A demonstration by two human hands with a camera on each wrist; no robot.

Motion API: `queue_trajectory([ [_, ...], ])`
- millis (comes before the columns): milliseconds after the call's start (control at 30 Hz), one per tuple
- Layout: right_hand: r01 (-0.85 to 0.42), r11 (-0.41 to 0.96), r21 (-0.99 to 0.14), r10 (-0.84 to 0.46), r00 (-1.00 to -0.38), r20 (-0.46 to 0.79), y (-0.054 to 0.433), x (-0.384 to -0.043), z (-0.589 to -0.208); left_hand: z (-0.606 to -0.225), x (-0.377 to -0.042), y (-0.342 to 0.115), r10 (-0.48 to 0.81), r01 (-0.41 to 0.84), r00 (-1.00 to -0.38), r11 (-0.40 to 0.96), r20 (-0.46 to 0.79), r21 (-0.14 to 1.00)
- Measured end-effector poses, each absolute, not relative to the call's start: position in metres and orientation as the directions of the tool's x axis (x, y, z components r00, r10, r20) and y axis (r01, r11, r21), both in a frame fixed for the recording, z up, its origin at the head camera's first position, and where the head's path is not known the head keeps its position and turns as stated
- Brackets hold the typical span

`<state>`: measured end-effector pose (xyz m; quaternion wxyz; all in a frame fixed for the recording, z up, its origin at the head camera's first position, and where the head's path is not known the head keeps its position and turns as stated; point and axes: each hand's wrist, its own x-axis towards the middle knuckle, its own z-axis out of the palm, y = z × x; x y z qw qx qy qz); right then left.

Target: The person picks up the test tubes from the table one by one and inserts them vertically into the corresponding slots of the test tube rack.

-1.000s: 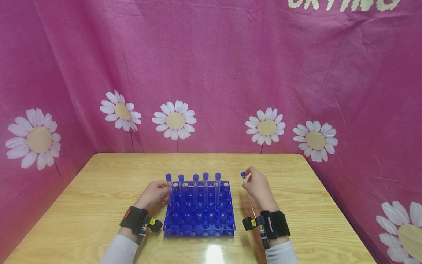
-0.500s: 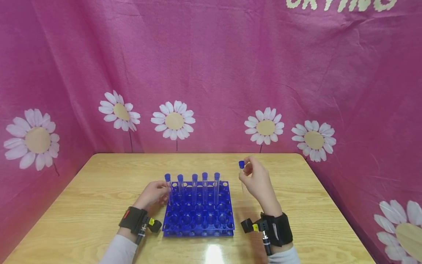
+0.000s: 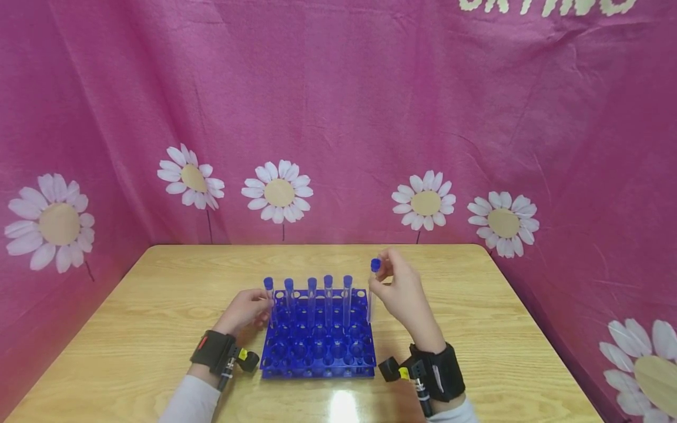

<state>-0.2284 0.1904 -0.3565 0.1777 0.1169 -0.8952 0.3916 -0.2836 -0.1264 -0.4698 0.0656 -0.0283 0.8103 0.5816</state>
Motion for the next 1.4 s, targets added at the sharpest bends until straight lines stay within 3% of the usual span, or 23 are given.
queue_trajectory([
  [967,-0.269,0.717,-0.643,-0.166,-0.962,0.218,0.183,-0.236,-0.372,-0.472,-0.285,-0.127,0.038,-0.133,-0.988,0.313,-0.152,0.94],
  [1400,-0.255,0.74,-0.623,-0.165,-0.966,0.199,0.182,-0.238,-0.374,-0.471,-0.284,-0.127,0.039,-0.127,-0.988,0.314,-0.146,0.941],
])
